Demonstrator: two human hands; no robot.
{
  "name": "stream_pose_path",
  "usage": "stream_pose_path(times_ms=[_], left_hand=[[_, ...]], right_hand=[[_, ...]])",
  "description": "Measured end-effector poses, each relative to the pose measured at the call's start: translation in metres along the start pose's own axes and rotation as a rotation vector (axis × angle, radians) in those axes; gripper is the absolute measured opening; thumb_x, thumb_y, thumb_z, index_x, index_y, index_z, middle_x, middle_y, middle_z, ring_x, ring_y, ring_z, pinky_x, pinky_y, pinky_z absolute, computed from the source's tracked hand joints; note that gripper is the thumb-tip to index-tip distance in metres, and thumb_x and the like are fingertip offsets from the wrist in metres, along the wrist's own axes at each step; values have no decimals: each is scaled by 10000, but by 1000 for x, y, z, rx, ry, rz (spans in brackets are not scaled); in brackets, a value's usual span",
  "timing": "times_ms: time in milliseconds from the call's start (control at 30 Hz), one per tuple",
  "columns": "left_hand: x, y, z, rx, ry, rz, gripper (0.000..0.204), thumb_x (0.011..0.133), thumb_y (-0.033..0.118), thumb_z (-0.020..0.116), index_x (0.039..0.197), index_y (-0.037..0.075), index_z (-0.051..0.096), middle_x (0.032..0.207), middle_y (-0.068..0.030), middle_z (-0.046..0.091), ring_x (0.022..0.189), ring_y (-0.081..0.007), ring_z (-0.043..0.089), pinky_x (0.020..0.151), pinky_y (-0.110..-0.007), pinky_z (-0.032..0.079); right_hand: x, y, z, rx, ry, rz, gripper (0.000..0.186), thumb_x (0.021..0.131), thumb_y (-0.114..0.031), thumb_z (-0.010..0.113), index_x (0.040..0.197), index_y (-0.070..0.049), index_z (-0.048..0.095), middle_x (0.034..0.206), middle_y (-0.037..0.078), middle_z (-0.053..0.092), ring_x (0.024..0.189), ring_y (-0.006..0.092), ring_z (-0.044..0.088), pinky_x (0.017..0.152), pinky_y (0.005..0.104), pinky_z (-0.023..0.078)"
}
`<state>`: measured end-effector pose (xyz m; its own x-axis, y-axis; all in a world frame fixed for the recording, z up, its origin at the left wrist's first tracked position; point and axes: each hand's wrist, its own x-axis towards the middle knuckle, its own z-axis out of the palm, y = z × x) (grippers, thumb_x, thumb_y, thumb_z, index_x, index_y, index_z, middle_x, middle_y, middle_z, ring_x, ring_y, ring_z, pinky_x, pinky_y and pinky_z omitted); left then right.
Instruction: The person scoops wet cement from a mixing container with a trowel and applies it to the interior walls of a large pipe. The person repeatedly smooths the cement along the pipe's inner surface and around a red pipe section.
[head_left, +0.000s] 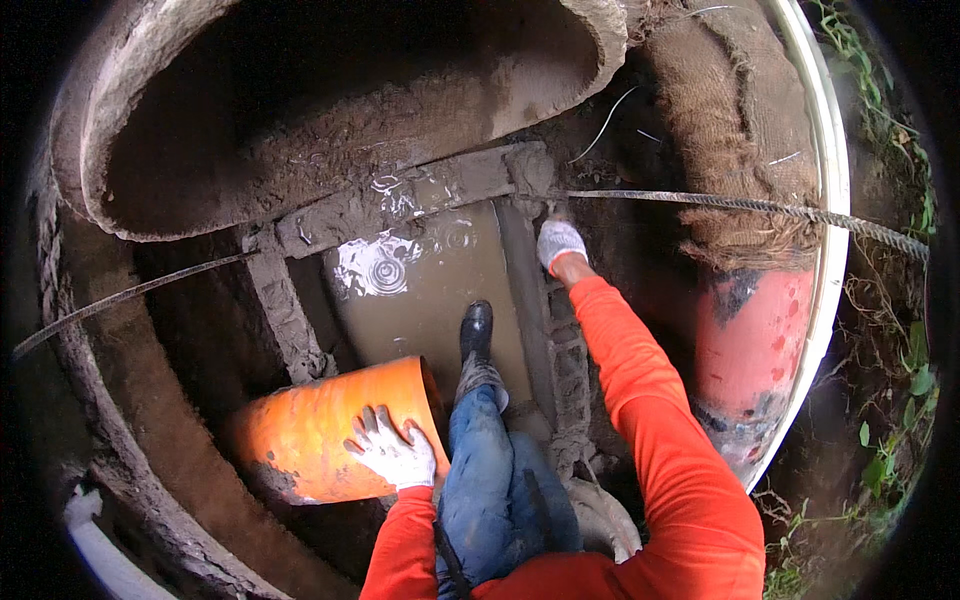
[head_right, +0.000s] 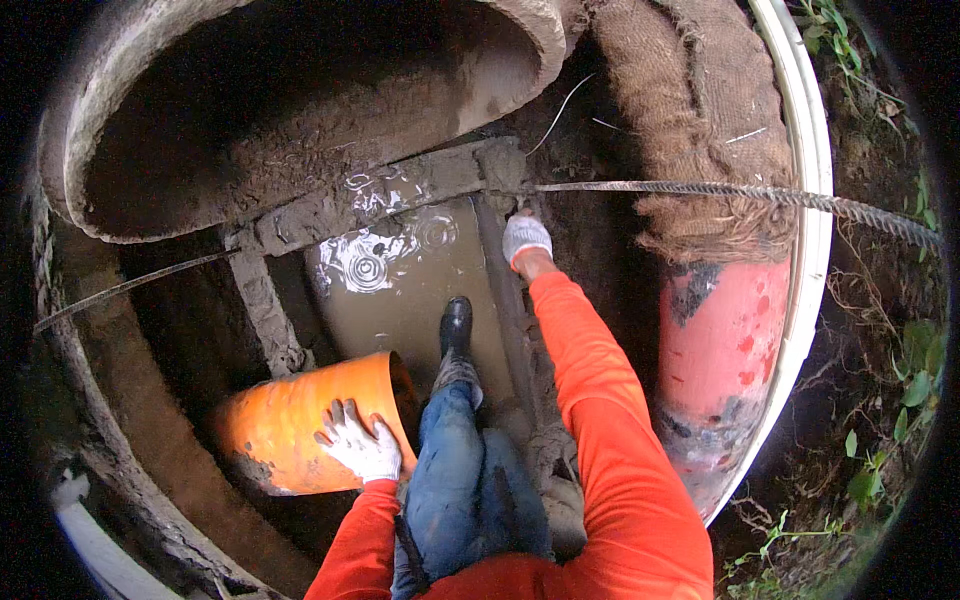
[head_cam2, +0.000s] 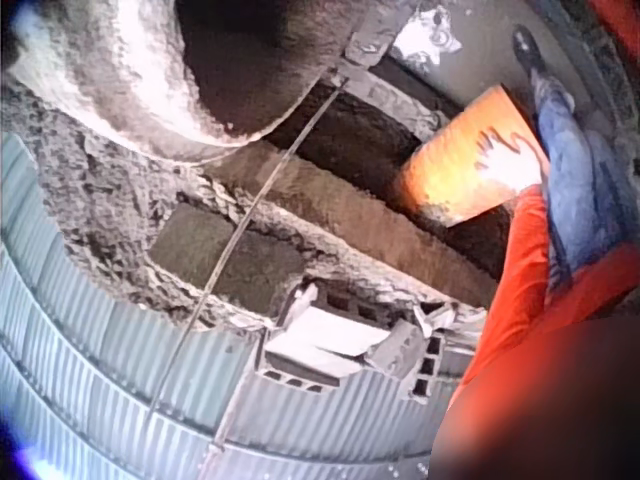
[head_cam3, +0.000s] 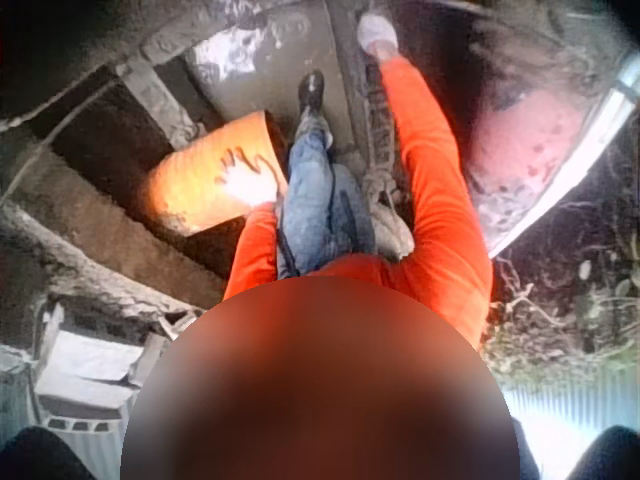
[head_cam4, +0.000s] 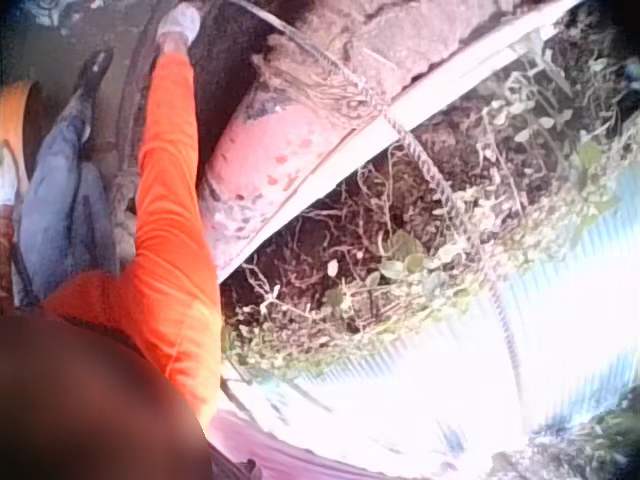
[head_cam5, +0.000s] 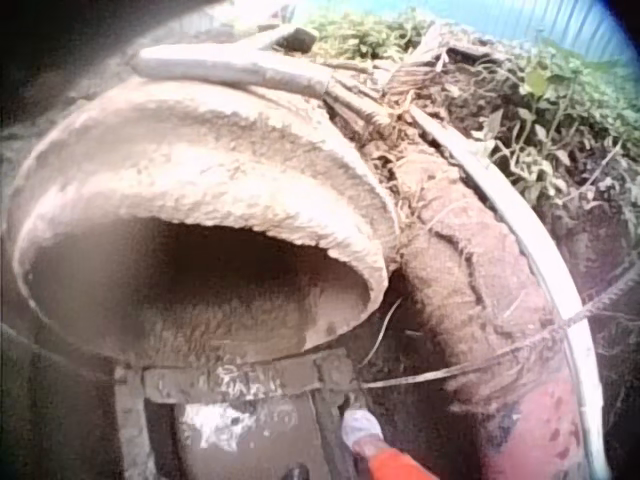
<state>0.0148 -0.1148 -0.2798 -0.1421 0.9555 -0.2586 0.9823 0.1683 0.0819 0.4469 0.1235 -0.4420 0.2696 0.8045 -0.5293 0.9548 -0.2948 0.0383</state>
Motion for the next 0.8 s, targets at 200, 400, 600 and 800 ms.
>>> stream_pose_path(times_ms=[200,400,600,800], left_hand=[[-11,-17,-3,42,-28,-81,549,920,378,572,1354,44,601,1500,-198,535,1454,-435,393,1221,-696,151],[-1,0,-8,25,-17,-14,512,944,348,558,1354,43,585,1503,-190,526,1468,-434,371,1219,-692,145],[-8,-3,-4,68,-19,-20,506,982,348,534,1381,38,565,1530,-191,500,1488,-438,352,1232,-680,135],[-6,-2,-6,48,-50,-41,538,967,346,548,1407,37,562,1529,-192,509,1487,-433,364,1235,-682,139]], right_hand=[[-124,-46,-64,157,90,26,439,961,-78,544,1368,73,476,1018,347,677,946,476,715,809,528,589],[-155,-46,17,359,178,-133,507,902,-163,663,1367,3,545,1009,279,705,897,441,697,837,560,530],[-105,-88,0,1571,-103,588,200,954,-155,660,1115,-37,649,812,99,665,628,212,631,522,369,518],[-125,-59,-5,1595,-34,571,421,959,-92,601,1379,-90,585,758,35,607,592,168,608,483,350,502]])
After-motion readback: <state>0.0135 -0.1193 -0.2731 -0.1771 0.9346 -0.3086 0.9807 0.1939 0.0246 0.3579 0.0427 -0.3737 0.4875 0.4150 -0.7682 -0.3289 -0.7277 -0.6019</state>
